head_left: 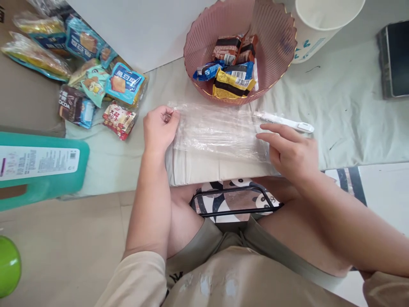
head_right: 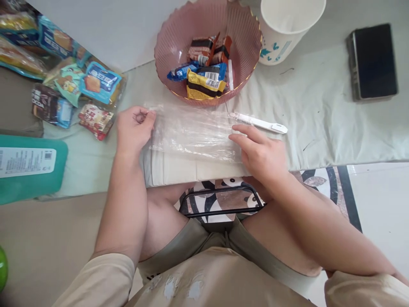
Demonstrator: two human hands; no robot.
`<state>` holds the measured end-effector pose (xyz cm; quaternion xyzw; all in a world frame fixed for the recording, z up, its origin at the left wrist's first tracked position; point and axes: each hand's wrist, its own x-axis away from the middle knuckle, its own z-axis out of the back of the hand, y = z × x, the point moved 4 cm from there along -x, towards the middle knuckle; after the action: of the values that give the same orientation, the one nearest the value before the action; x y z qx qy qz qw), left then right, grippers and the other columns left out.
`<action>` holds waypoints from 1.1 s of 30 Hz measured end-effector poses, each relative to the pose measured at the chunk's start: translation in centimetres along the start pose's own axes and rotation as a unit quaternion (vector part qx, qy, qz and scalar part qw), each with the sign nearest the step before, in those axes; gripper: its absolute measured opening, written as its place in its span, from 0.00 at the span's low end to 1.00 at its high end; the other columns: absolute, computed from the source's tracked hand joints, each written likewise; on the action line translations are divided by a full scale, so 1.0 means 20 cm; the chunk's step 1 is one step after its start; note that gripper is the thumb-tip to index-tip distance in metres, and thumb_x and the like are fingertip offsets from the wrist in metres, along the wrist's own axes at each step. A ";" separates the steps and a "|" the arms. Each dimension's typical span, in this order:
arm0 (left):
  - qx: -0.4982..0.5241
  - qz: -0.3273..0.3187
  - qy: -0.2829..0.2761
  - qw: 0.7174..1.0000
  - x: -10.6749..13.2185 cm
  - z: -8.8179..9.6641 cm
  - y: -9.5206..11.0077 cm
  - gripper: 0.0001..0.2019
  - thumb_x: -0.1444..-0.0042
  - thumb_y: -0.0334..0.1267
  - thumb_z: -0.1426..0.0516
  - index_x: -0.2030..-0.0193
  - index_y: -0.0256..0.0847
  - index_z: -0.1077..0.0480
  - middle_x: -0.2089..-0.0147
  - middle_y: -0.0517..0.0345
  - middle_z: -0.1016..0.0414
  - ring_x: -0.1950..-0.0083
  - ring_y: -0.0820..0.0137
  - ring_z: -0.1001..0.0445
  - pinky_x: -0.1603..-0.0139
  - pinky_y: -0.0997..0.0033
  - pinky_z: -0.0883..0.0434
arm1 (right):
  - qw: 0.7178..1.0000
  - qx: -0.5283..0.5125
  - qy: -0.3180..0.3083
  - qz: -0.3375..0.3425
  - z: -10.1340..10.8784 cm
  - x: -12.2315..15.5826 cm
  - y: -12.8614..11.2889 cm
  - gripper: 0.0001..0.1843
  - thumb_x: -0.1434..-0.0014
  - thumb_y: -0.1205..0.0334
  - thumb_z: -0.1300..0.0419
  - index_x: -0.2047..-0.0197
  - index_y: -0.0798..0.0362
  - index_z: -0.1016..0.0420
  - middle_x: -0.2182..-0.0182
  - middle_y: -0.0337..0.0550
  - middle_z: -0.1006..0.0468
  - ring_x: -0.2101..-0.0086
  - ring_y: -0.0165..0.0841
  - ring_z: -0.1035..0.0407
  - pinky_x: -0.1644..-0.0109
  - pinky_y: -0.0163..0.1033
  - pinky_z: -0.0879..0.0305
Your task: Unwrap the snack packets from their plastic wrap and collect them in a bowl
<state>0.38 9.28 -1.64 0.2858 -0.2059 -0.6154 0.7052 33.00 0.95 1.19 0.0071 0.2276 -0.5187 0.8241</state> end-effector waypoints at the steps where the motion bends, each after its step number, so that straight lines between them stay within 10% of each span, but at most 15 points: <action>1: -0.021 0.005 0.019 1.000 0.00 0.00 0.00 0.08 0.40 0.42 0.40 0.68 0.44 0.30 0.78 0.66 0.32 0.77 0.72 0.33 0.72 0.70 0.35 | 1.000 0.008 -0.017 -0.003 -0.01 0.00 0.00 0.21 0.39 0.75 0.46 0.53 0.47 0.17 0.45 0.40 0.15 0.58 0.38 0.17 0.74 0.39 0.37; 11: -0.120 0.020 0.114 0.986 -0.04 0.11 0.02 0.11 0.49 0.32 0.32 0.61 0.42 0.28 0.63 0.60 0.28 0.56 0.64 0.26 0.45 0.55 0.28 | 0.985 0.023 -0.149 -0.084 -0.05 -0.03 0.01 0.20 0.34 0.66 0.45 0.46 0.46 0.17 0.36 0.41 0.21 0.56 0.42 0.18 0.69 0.42 0.30; 15: -0.106 -0.055 0.264 0.957 0.08 0.18 0.28 0.11 0.53 0.21 0.39 0.68 0.41 0.29 0.65 0.58 0.28 0.64 0.67 0.29 0.54 0.58 0.28 | 0.980 0.025 -0.171 -0.101 -0.05 -0.03 0.00 0.20 0.34 0.65 0.46 0.44 0.46 0.18 0.35 0.42 0.22 0.55 0.43 0.19 0.68 0.42 0.31; 17: -0.029 -0.190 0.189 0.963 0.16 0.09 0.46 0.07 0.46 0.26 0.42 0.67 0.42 0.28 0.67 0.59 0.25 0.68 0.69 0.29 0.65 0.64 0.30 | 0.980 0.030 -0.169 -0.098 -0.05 -0.03 0.00 0.20 0.35 0.65 0.46 0.45 0.46 0.18 0.36 0.42 0.22 0.55 0.42 0.19 0.69 0.42 0.32; 21: -0.053 -0.217 -0.039 0.974 0.22 -0.20 0.52 0.07 0.36 0.35 0.44 0.55 0.44 0.25 0.52 0.53 0.19 0.46 0.60 0.22 0.39 0.54 0.26 | 0.988 0.029 -0.130 -0.076 -0.04 -0.03 -0.01 0.19 0.36 0.64 0.45 0.47 0.48 0.17 0.39 0.43 0.20 0.58 0.42 0.19 0.72 0.42 0.36; 29: -0.174 -0.196 -0.085 0.961 0.15 -0.31 0.15 0.33 0.35 0.45 0.45 0.23 0.62 0.44 0.22 0.57 0.39 0.20 0.44 0.45 0.24 0.24 0.49 | 0.993 0.002 -0.029 -0.112 0.03 -0.01 -0.01 0.14 0.33 0.58 0.44 0.53 0.49 0.17 0.65 0.43 0.13 0.71 0.37 0.24 0.70 0.43 0.38; 33: -0.182 -0.172 -0.133 0.959 0.19 -0.28 0.17 0.37 0.36 0.45 0.46 0.21 0.61 0.48 0.19 0.58 0.46 0.17 0.43 0.52 0.21 0.25 0.55 | 0.994 -0.064 -0.064 -0.056 0.04 -0.02 0.05 0.20 0.37 0.67 0.47 0.48 0.48 0.19 0.56 0.47 0.14 0.61 0.41 0.21 0.62 0.46 0.30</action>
<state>7.09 6.70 -3.75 0.0991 -0.1301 -0.7869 0.5950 33.94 1.56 1.92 -0.0917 0.2071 -0.5475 0.8056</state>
